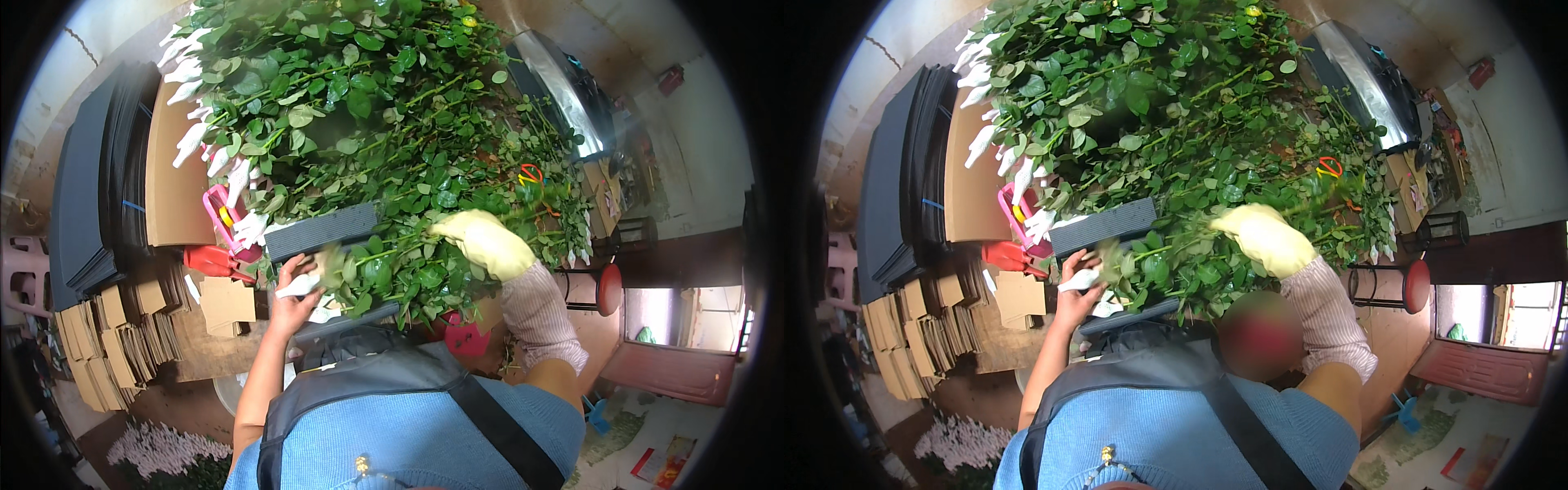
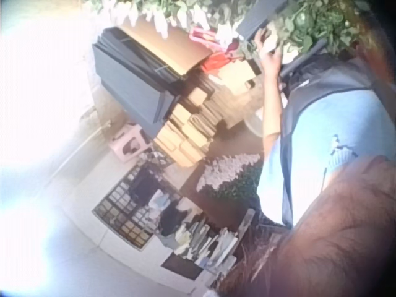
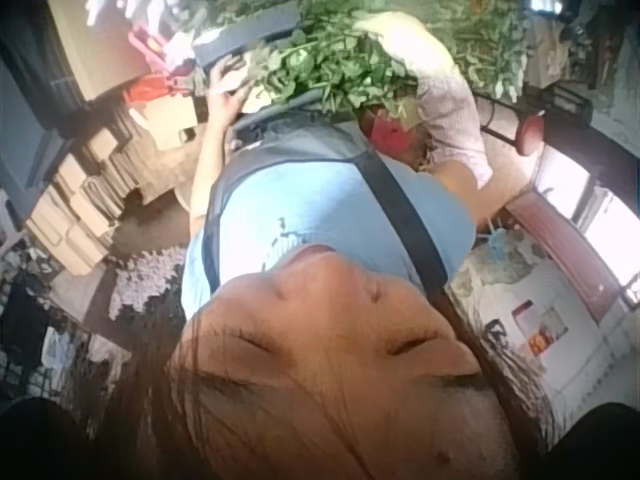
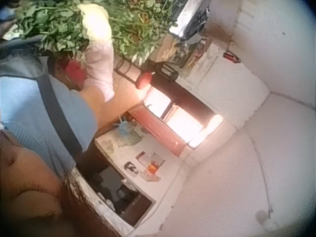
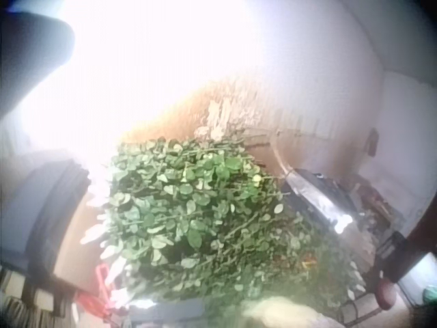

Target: The person arranges white flowers and green leaves into a black rectangular container. They use scissors to trim the stems and adjust the placement of the flowers and foliage within the container.

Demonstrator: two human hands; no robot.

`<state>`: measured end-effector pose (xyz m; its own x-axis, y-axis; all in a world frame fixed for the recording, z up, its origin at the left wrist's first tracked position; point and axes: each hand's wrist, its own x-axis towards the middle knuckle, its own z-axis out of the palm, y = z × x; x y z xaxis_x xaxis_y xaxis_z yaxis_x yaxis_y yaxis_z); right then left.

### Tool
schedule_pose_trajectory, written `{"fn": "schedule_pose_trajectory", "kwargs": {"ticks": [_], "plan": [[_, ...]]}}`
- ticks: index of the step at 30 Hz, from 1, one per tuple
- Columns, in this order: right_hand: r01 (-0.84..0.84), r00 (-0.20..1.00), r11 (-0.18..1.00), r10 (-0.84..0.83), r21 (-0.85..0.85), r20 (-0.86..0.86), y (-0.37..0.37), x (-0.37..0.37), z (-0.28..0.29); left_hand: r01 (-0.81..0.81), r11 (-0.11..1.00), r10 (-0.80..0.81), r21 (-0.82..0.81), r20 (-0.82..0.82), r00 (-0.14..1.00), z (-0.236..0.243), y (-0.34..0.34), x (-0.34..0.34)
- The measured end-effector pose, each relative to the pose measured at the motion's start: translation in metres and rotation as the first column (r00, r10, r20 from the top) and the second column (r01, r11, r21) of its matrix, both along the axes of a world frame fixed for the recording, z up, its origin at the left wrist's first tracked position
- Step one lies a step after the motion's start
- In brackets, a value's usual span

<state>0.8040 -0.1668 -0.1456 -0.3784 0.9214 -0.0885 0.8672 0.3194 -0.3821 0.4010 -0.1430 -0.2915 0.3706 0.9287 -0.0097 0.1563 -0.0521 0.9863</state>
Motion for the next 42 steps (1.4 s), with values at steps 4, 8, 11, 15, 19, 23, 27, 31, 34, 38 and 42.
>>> {"fn": "schedule_pose_trajectory", "kwargs": {"ticks": [4, 8, 11, 15, 19, 23, 27, 31, 34, 38, 42], "plan": [[0.549, 0.814, 0.776, -0.411, -0.310, 0.411, -0.001, -0.014, -0.053, 0.045, 0.997, -0.040, 0.062, -0.083, 0.996, 0.003, 0.002, -0.001], [0.296, 0.942, 0.905, -0.225, -0.305, 0.247, -0.021, 0.015, -0.091, 0.074, 0.991, -0.048, 0.116, -0.213, 0.976, 0.014, 0.001, -0.002], [0.211, 0.969, 0.881, -0.247, -0.422, -0.030, 0.008, 0.011, -0.016, 0.089, 0.981, -0.038, 0.171, -0.278, 0.960, 0.018, 0.001, -0.002], [0.594, 0.750, 0.709, -0.659, -0.380, -0.058, 0.084, -0.035, -0.015, 0.079, 0.991, -0.049, 0.104, -0.261, 0.964, 0.021, 0.003, 0.000], [0.198, 0.728, 0.960, -0.010, -0.197, 0.686, 0.128, -0.043, -0.108, 0.107, 0.979, -0.048, 0.174, -0.311, 0.949, 0.028, 0.004, 0.006], [0.391, 0.747, 0.850, -0.068, -0.353, 0.662, 0.147, -0.044, -0.097, 0.098, 0.965, -0.007, 0.245, -0.347, 0.938, 0.028, 0.001, 0.010], [0.317, 0.799, 0.946, -0.304, 0.067, 0.518, 0.124, -0.053, 0.030, 0.059, 0.971, 0.012, 0.233, -0.292, 0.956, 0.018, -0.003, 0.001], [0.105, 0.910, 0.904, -0.255, 0.414, 0.326, 0.117, 0.016, 0.011, 0.111, 0.971, -0.044, 0.213, -0.299, 0.953, 0.019, 0.007, 0.005], [0.172, 0.959, 0.688, -0.279, 0.705, 0.038, 0.099, 0.004, 0.046, 0.065, 0.987, -0.029, 0.145, -0.241, 0.970, 0.006, 0.000, -0.001], [0.182, 0.983, 0.818, -0.162, 0.546, -0.085, 0.066, -0.009, 0.046, 0.055, 0.995, -0.034, 0.080, -0.238, 0.971, 0.009, -0.001, -0.001], [0.456, 0.831, 0.884, -0.464, -0.104, -0.308, 0.005, -0.014, 0.049, 0.018, 0.995, 0.001, 0.096, -0.198, 0.980, -0.011, -0.003, -0.004]]}}
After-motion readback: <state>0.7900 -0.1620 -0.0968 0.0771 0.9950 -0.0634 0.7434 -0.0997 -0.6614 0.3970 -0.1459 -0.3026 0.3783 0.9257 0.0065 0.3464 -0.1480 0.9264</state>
